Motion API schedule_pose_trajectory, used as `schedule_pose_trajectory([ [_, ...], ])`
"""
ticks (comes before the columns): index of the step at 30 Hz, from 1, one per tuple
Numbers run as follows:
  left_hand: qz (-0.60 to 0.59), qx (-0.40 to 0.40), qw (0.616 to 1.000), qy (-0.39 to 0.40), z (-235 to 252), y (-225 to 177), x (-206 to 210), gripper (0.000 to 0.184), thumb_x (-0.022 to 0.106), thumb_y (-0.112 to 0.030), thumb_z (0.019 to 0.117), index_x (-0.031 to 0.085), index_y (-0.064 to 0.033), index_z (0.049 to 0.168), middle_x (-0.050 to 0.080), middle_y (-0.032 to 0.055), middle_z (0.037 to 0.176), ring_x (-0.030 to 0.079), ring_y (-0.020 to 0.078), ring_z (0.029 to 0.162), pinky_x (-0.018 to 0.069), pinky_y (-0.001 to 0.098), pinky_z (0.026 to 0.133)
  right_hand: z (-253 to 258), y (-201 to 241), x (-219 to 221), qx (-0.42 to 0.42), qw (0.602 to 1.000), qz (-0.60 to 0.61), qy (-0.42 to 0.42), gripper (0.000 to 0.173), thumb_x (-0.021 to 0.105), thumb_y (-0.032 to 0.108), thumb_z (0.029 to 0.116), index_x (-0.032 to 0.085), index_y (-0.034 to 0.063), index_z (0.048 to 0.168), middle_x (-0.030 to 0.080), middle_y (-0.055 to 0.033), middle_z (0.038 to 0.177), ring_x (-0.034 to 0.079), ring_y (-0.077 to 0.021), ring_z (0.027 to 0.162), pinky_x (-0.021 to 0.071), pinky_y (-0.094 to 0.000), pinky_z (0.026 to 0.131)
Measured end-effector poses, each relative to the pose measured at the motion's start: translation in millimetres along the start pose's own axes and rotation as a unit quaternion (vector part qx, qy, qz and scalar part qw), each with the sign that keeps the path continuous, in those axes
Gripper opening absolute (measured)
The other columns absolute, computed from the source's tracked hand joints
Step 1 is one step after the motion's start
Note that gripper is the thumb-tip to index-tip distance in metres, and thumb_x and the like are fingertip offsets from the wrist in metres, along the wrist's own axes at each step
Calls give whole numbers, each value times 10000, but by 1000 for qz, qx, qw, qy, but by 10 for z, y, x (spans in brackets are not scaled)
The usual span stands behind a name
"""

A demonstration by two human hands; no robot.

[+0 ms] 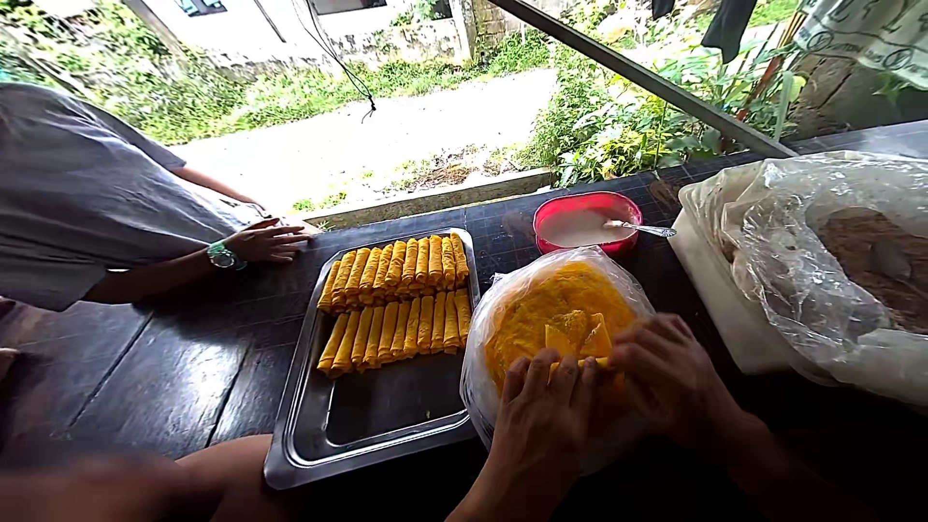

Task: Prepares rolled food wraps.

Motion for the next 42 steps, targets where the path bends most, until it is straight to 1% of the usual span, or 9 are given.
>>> schedule_pose_trajectory([
  [4,5,-14,1000,-3,40,-40,-66,296,544,-99,971,753,-181,1164,727,19,1041,662,231,971,503,367,856,-324,63,35,23,999,-19,-44,220,515,279,1058,715,190,1084,726,10,1059,636,-165,1055,435,-360,988],
  [9,-44,-39,998,13,160,84,-99,127,575,-109,990,700,-106,963,727,41,945,699,222,889,548,370,777,-231,-48,59,70,995,23,-68,231,544,239,1043,768,200,1001,731,-5,1032,642,-190,1011,467,-372,882],
  [12,-62,-48,997,22,226,203,-52,140,583,-100,983,713,-105,932,724,46,960,697,223,909,543,379,769,-104,-149,108,90,994,52,-46,234,563,227,1018,792,193,984,716,-15,1017,633,-203,977,474,-394,836],
  [18,-65,-69,995,29,324,388,39,155,596,-124,985,747,-130,953,686,44,911,668,227,913,533,382,790,62,-263,177,101,992,74,-34,217,596,208,978,812,201,957,706,-18,984,630,-200,910,482,-406,821],
  [22,-32,-61,997,22,259,304,-12,193,597,-63,958,765,-155,985,692,47,910,671,243,899,527,394,762,-2,-137,123,46,996,61,-50,222,564,143,984,779,195,978,739,-14,1005,664,-208,954,482,-415,846],
  [26,-17,-58,997,37,176,287,-75,213,603,-165,991,774,-176,1117,714,45,998,684,242,944,529,411,801,-78,-63,106,22,998,25,-62,234,534,207,1040,767,188,1040,746,1,1033,659,-190,973,456,-400,893],
  [32,-48,-89,994,50,350,493,-59,105,631,-157,974,719,-106,949,725,32,878,698,236,882,519,438,797,139,-280,161,85,992,84,-30,192,576,160,982,766,160,954,755,14,957,669,-179,878,487,-395,799],
  [35,-54,-94,992,65,379,565,5,110,650,-162,966,752,-132,938,717,33,919,683,244,952,518,448,822,177,-380,252,103,990,100,-8,186,606,156,963,791,171,950,723,-14,973,651,-212,892,498,-433,790],
  [42,-60,-91,991,77,466,570,73,109,631,-84,971,736,-87,944,695,72,880,675,270,901,537,432,790,295,-377,280,88,993,75,12,155,641,131,956,791,149,921,703,-65,988,642,-268,941,497,-460,791],
])
Point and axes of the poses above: each hand's wrist, its own z-axis towards the middle knuckle, its own x-axis out of the palm, y = z × x, the point moved 8 cm from there along z, towards the middle knuckle
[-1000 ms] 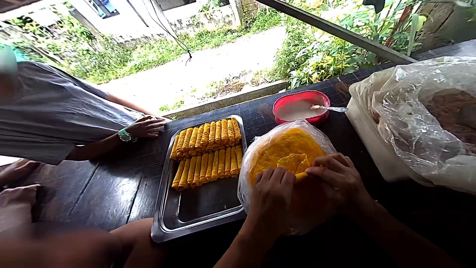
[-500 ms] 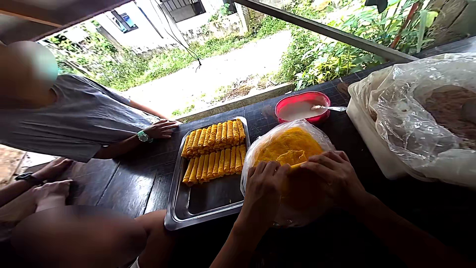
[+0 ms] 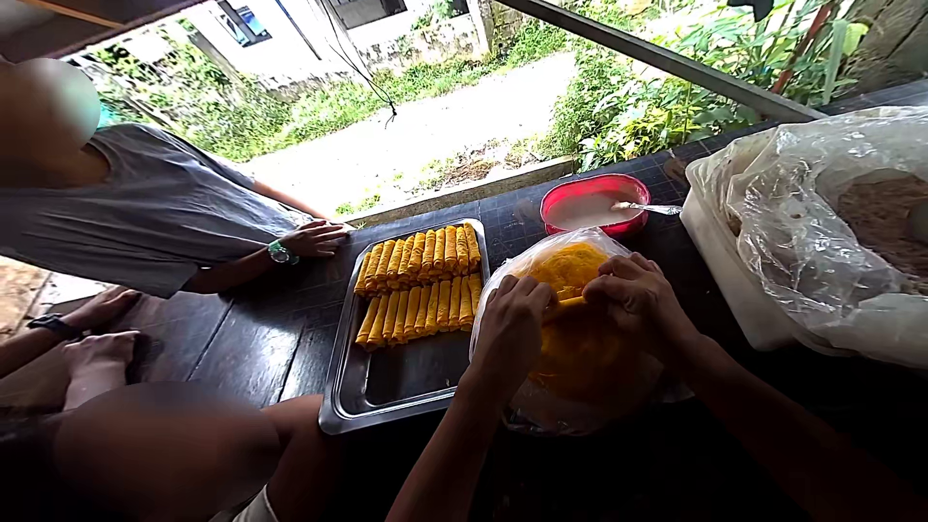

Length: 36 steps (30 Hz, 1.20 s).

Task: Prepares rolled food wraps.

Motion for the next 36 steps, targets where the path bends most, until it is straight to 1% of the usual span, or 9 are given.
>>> schedule_pose_trajectory([
  [2,19,12,1000,-12,-58,-60,-6,145,603,-51,971,743,-89,968,699,75,887,683,271,890,547,426,774,-70,75,-26,-30,999,-18,-17,171,603,128,958,772,150,952,717,-49,1006,654,-259,948,499,-451,777],
  [6,31,19,999,-5,-172,-93,-66,169,612,-161,996,748,-102,1077,724,76,985,695,272,936,549,434,796,-227,139,-62,-51,997,-45,-45,229,546,213,1019,768,165,1051,748,-24,1062,667,-226,969,484,-422,811],
  [11,9,-3,1000,-13,-8,11,-154,88,654,-116,967,720,-61,946,715,83,849,695,292,865,540,463,788,-36,26,-101,-18,998,-3,-52,176,602,184,985,769,131,965,752,6,911,662,-196,862,476,-395,765],
  [16,-7,-13,1000,-4,134,167,-129,81,700,-119,940,759,-84,896,716,92,888,683,294,904,541,446,792,126,-101,-49,8,999,33,-34,153,649,161,967,797,133,942,726,-34,1019,647,-233,965,508,-436,841],
  [23,-1,-38,998,56,157,177,-51,104,696,-143,951,784,-106,909,713,84,880,673,294,940,522,450,821,106,-165,31,8,1000,29,-4,162,651,146,961,811,146,934,712,-47,981,635,-249,951,494,-451,817],
  [27,-2,-3,999,44,194,121,-39,81,687,-55,935,765,-63,956,711,115,897,680,318,937,539,467,816,177,-61,3,-13,1000,-16,15,137,666,118,955,800,123,929,710,-82,992,639,-296,997,492,-489,833],
  [29,-8,39,999,15,157,73,-44,145,653,-10,930,766,-86,979,721,92,903,694,295,935,562,451,834,135,35,-11,-52,998,-43,-2,141,632,91,955,770,119,968,722,-75,1022,664,-291,1011,512,-480,810],
  [32,-4,45,999,18,84,46,-50,183,613,-60,967,780,-97,1029,729,93,945,699,288,940,555,460,826,29,126,2,-80,994,-69,-8,268,569,12,914,774,125,1045,749,-69,1081,696,-277,1044,524,-490,818],
  [36,-12,15,998,66,167,95,2,204,678,-150,966,753,-38,1119,716,161,1026,679,356,1028,540,506,906,41,100,50,-77,993,-91,10,281,554,90,965,765,116,1148,742,-73,1156,680,-297,1107,521,-514,841],
])
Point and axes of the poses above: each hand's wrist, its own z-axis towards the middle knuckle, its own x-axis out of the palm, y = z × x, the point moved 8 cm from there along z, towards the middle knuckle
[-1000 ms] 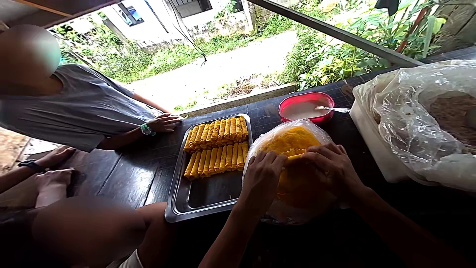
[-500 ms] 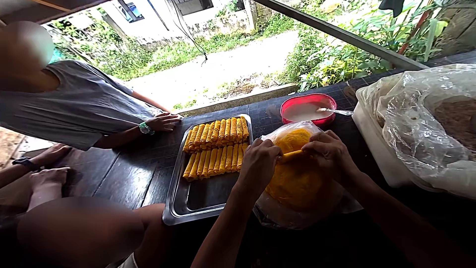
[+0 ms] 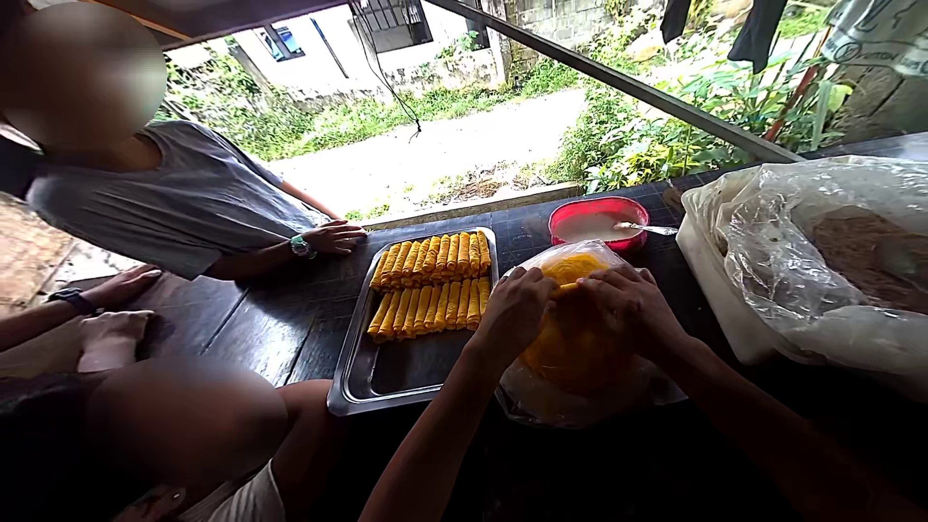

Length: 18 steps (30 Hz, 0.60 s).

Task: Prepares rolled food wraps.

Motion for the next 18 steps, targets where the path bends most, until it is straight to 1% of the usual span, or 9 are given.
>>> schedule_pose_trajectory([
  [3,-80,-35,996,8,84,89,-50,215,653,-137,984,744,0,1123,726,181,1052,682,339,1035,526,483,935,67,-46,-5,22,999,42,6,296,634,99,933,725,62,1211,734,-114,1163,672,-343,1111,519,-549,880],
  [5,-178,-79,980,28,76,156,-111,250,629,-177,1015,721,-1,1166,720,147,1068,670,228,962,523,394,906,108,-47,-65,32,996,78,-1,353,717,111,895,682,45,1239,728,-129,1131,674,-347,1072,517,-549,911],
  [6,-234,-103,966,41,51,197,-121,257,630,-195,1020,706,-11,1182,714,112,1044,654,154,914,521,335,875,123,-29,-104,34,995,90,-8,363,742,110,880,670,40,1229,726,-129,1106,676,-342,1053,517,-544,923],
  [8,-336,-135,930,63,-18,251,-126,245,634,-191,1018,668,-24,1194,698,40,980,628,39,843,514,238,818,144,24,-180,19,994,98,-42,292,744,130,878,673,42,1147,727,-104,1011,689,-302,965,536,-505,897],
  [10,-380,-141,912,65,-104,260,-151,236,624,-189,1023,652,-34,1200,699,7,957,634,0,837,517,208,808,154,81,-224,3,993,98,-66,197,704,195,923,679,71,1073,716,-57,944,679,-244,905,540,-454,866],
  [12,-348,-105,931,37,-201,215,-197,267,623,-227,1021,673,-55,1218,713,23,1063,656,32,942,530,247,870,162,132,-237,-5,992,104,-73,182,672,254,958,702,102,1053,728,-33,979,686,-219,938,546,-443,878],
  [15,-221,-34,973,-60,-353,14,-248,323,691,-240,966,704,-55,1231,734,84,1171,683,196,1097,515,424,990,163,234,-217,-19,990,120,-66,219,638,326,993,736,136,1037,733,-34,1078,680,-205,1029,547,-417,910],
  [16,-169,-27,981,-93,-401,-56,-251,303,692,-236,962,719,-64,1210,742,83,1158,688,235,1094,508,469,980,163,275,-200,-27,990,125,-61,245,625,346,1002,747,135,1030,732,-50,1084,675,-214,1036,541,-416,912],
  [18,-74,-23,985,-156,-496,-142,-250,214,677,-228,966,748,-93,1117,751,62,1075,701,238,1035,529,452,909,153,355,-169,-41,991,120,-53,294,598,380,1015,758,135,1040,732,-73,1100,670,-241,1053,528,-426,927],
])
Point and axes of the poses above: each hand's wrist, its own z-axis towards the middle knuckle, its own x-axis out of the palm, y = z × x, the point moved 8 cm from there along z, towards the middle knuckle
